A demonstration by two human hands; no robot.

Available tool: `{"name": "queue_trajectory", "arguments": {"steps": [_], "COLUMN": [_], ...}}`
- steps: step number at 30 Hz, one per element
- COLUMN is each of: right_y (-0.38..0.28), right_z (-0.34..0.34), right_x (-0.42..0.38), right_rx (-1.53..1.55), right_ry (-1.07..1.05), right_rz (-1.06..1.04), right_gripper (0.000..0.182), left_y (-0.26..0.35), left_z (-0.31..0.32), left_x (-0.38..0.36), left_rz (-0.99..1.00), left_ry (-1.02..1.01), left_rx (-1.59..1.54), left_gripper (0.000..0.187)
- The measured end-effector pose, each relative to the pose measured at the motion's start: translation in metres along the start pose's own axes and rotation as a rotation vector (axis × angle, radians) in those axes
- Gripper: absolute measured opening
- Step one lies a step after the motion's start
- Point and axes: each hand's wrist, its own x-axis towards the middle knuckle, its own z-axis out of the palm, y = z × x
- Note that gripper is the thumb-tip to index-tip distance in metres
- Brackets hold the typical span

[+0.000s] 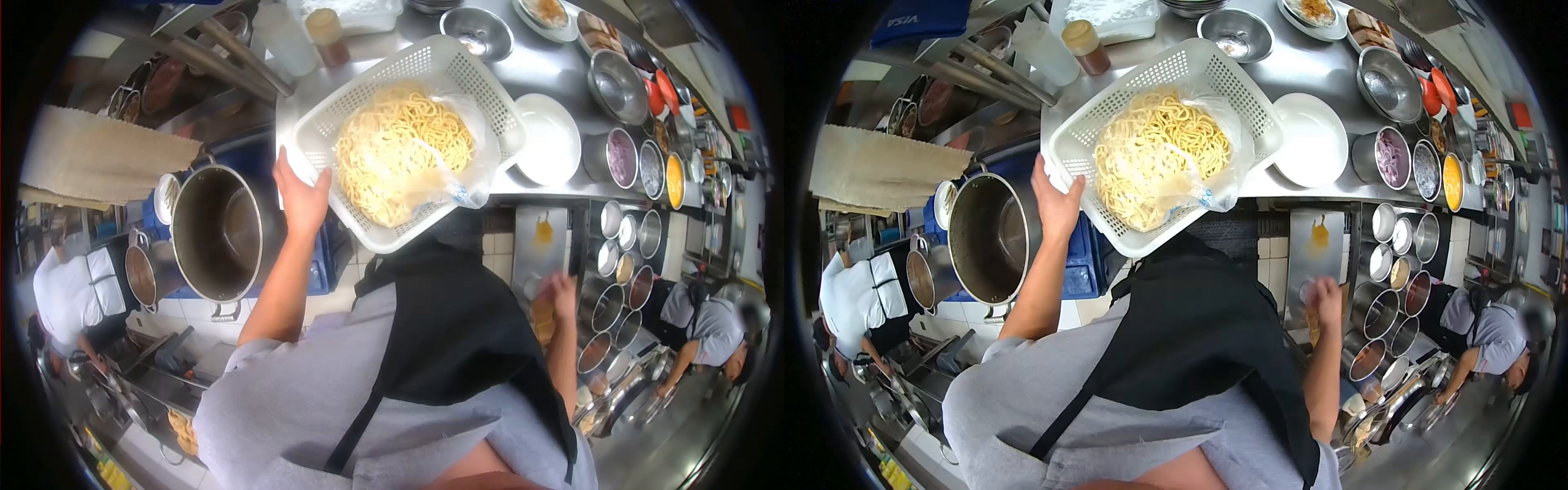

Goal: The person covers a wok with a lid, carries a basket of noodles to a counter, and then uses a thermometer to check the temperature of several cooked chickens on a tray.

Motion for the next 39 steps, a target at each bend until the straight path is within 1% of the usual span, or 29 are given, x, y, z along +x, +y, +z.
{"name": "queue_trajectory", "arguments": {"steps": [1, 2, 3, 4, 5, 7, 9, 10, 11, 12, 13, 14, 15, 17, 19, 20, 21, 22, 23, 24, 25, 27, 28, 29, 30, 33, 39], "right_y": [-0.054, -0.087, -0.125, -0.17, -0.192, -0.237, -0.255, -0.261, -0.269, -0.275, -0.273, -0.267, -0.261, -0.261, -0.275, -0.287, -0.298, -0.307, -0.314, -0.323, -0.294, -0.27, -0.263, -0.256, -0.249, -0.225, -0.186], "right_z": [0.026, 0.037, 0.065, 0.092, 0.11, 0.155, 0.176, 0.184, 0.193, 0.196, 0.191, 0.185, 0.178, 0.155, 0.123, 0.104, 0.082, 0.054, 0.032, 0.024, -0.031, -0.059, -0.072, -0.082, -0.093, -0.112, -0.125], "right_x": [0.013, 0.041, 0.057, 0.067, 0.089, 0.114, 0.148, 0.141, 0.132, 0.126, 0.116, 0.101, 0.087, 0.051, 0.01, -0.014, -0.042, -0.072, -0.107, -0.141, -0.164, -0.172, -0.18, -0.187, -0.195, -0.209, -0.234], "right_rx": [-0.008, -0.128, -0.017, 0.049, 0.051, -0.02, -0.645, -0.647, -0.644, -0.634, -0.621, -0.587, -0.559, -0.376, 0.089, 0.13, 0.168, 0.118, 0.185, 0.225, 0.014, -0.015, -0.02, -0.021, -0.019, 0.01, 0.074], "right_ry": [0.021, -0.036, -0.011, -0.061, -0.084, -0.06, 0.066, 0.08, 0.079, 0.079, 0.099, 0.065, 0.025, 0.023, -0.122, -0.092, -0.057, 0.004, 0.108, 0.307, 0.566, 0.633, 0.668, 0.7, 0.728, 0.786, 0.867], "right_rz": [-0.032, -0.089, -0.144, -0.149, -0.185, -0.314, -0.617, -0.621, -0.556, -0.49, -0.493, -0.481, -0.468, -0.527, -0.54, -0.598, -0.652, -0.649, -0.602, -0.677, -0.704, -0.661, -0.646, -0.632, -0.617, -0.582, -0.49], "right_gripper": [0.025, 0.032, 0.041, 0.048, 0.049, 0.05, 0.046, 0.046, 0.039, 0.033, 0.033, 0.028, 0.026, 0.027, 0.02, 0.017, 0.016, 0.027, 0.035, 0.045, 0.05, 0.05, 0.05, 0.049, 0.049, 0.048, 0.047], "left_y": [-0.015, -0.032, -0.042, -0.046, -0.05, -0.058, -0.069, -0.067, -0.075, -0.078, -0.079, -0.071, -0.068, -0.031, 0.012, 0.045, 0.067, 0.095, 0.118, 0.14, 0.157, 0.188, 0.194, 0.222, 0.221, 0.25, 0.278], "left_z": [0.011, 0.025, 0.033, 0.036, 0.036, 0.035, 0.029, 0.023, 0.019, 0.014, 0.012, 0.006, 0.002, -0.02, -0.035, -0.043, -0.049, -0.055, -0.06, -0.065, -0.066, -0.07, -0.074, -0.075, -0.053, -0.038, -0.01], "left_x": [-0.007, -0.015, -0.019, -0.017, -0.014, -0.007, 0.004, 0.009, 0.014, 0.018, 0.019, 0.019, 0.022, 0.025, 0.028, 0.028, 0.029, 0.028, 0.03, 0.028, 0.03, 0.026, 0.032, 0.022, 0.021, 0.004, -0.019], "left_rz": [0.005, -0.262, -0.53, -0.521, -0.535, -0.541, -0.463, -0.479, -0.45, -0.429, -0.403, -0.389, -0.343, -0.337, -0.274, -0.215, -0.104, -0.095, -0.017, 0.005, 0.12, 0.187, 0.23, 0.242, 0.254, 0.278, 0.297], "left_ry": [-0.007, -0.198, -0.392, -0.396, -0.413, -0.431, -0.53, -0.547, -0.611, -0.586, -0.565, -0.53, -0.538, -0.569, -0.559, -0.544, -0.537, -0.526, -0.532, -0.511, -0.593, -0.663, -0.657, -0.574, -0.598, -0.692, -0.878], "left_rx": [-0.008, -0.398, -0.784, -0.789, -0.829, -0.874, -0.899, -0.882, -0.891, -0.859, -0.824, -0.835, -0.729, -0.637, -0.622, -0.659, -0.619, -0.618, -0.617, -0.609, -0.793, -0.862, -0.776, -0.65, -0.663, -0.701, -0.739], "left_gripper": [0.056, 0.056, 0.055, 0.055, 0.054, 0.053, 0.05, 0.043, 0.047, 0.05, 0.052, 0.057, 0.059, 0.059, 0.058, 0.062, 0.06, 0.062, 0.062, 0.065, 0.067, 0.07, 0.069, 0.069, 0.069, 0.069, 0.067]}}
